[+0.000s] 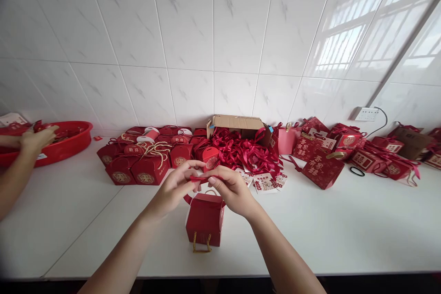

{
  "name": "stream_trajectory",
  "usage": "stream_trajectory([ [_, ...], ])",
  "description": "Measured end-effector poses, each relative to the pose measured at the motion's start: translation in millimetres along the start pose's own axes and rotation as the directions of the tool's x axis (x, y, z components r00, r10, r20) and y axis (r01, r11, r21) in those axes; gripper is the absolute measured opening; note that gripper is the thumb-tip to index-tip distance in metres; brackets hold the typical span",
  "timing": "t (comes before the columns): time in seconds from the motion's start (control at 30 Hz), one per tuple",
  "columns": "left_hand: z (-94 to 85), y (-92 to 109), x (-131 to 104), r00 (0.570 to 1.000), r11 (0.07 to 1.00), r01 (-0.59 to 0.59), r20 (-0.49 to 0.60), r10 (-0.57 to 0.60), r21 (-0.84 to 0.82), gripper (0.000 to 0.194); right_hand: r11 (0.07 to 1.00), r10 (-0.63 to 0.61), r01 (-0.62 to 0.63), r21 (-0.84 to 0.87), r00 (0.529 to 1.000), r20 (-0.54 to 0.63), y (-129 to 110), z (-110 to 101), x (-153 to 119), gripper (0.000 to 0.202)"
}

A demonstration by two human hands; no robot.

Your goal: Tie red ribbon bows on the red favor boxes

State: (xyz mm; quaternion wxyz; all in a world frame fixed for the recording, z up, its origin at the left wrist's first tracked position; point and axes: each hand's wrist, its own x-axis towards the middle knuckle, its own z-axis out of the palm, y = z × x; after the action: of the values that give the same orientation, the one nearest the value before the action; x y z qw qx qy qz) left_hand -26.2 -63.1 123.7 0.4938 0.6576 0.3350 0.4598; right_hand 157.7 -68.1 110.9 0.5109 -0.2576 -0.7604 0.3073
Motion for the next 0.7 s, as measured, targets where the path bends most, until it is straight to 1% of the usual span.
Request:
stream_trajectory([
  [0.03,-2.2,-2.3,1.1,0.999,0.995,0.044,-0.005,-0.044,-0.086,0.028,0.998,-0.034,0.034,-0.051,0.999,0.016,0.1,-1.3,-0.1,0.023],
  [0.1,-6.2,-6.2,3.1,0.994,0.969,0.098,-0.024,-0.106,-0.228,0.028,0.975,-0.11,0.12,-0.185,0.992,0.063,0.7,-3.5,-0.6,0.024],
  [0.17,-8.7,-7.8,4.6,0.99,0.941,0.116,-0.037,-0.134,-0.319,0.023,0.924,-0.181,0.204,-0.324,0.978,0.101,2.2,-4.2,-1.2,0.027],
  [0.23,-9.3,-7.2,5.2,0.99,0.918,0.128,-0.012,-0.143,-0.376,0.017,0.855,-0.233,0.261,-0.448,0.965,0.119,4.5,-3.7,-1.7,0.03],
  [0.33,-8.3,-5.2,5.1,0.987,0.881,0.156,0.051,-0.149,-0.446,0.015,0.773,-0.253,0.281,-0.569,0.959,0.129,8.5,-1.8,-2.1,0.031],
  [0.4,-7.3,-5.0,4.4,0.987,0.868,0.161,0.069,-0.146,-0.469,0.018,0.76,-0.247,0.278,-0.588,0.96,0.135,10.6,-0.6,-2.6,0.031],
  [0.43,-6.7,-5.4,3.9,0.989,0.875,0.146,0.057,-0.135,-0.462,0.021,0.766,-0.246,0.275,-0.581,0.96,0.132,11.3,0.0,-3.0,0.031],
  [0.47,-6.0,-6.1,3.2,0.993,0.895,0.117,0.026,-0.117,-0.431,0.024,0.777,-0.248,0.27,-0.568,0.961,0.118,11.6,0.6,-3.6,0.031],
  [0.5,-5.3,-7.3,2.5,0.996,0.928,0.077,-0.022,-0.091,-0.364,0.027,0.792,-0.253,0.261,-0.552,0.963,0.093,11.5,1.2,-4.4,0.031],
  [0.53,-4.8,-8.7,1.7,0.995,0.965,0.023,-0.091,-0.048,-0.262,0.03,0.806,-0.26,0.248,-0.537,0.964,0.054,11.1,1.8,-5.5,0.031],
  [0.57,-4.6,-10.6,1.0,0.985,0.991,-0.037,-0.172,0.014,-0.128,0.032,0.82,-0.267,0.228,-0.525,0.964,0.001,10.4,2.1,-6.9,0.03],
  [0.6,-5.0,-12.7,0.2,0.963,0.996,-0.092,-0.251,0.094,0.021,0.033,0.834,-0.27,0.2,-0.515,0.961,-0.063,9.6,2.1,-8.9,0.03],
  [0.63,-6.3,-15.2,-0.6,0.932,0.978,-0.134,-0.316,0.18,0.162,0.034,0.847,-0.264,0.164,-0.506,0.955,-0.133,8.9,1.5,-11.6,0.029],
  [0.7,-12.5,-21.3,-2.9,0.865,0.917,-0.17,-0.392,0.314,0.361,0.035,0.871,-0.222,0.067,-0.487,0.938,-0.267,9.1,-2.1,-20.7,0.024],
])
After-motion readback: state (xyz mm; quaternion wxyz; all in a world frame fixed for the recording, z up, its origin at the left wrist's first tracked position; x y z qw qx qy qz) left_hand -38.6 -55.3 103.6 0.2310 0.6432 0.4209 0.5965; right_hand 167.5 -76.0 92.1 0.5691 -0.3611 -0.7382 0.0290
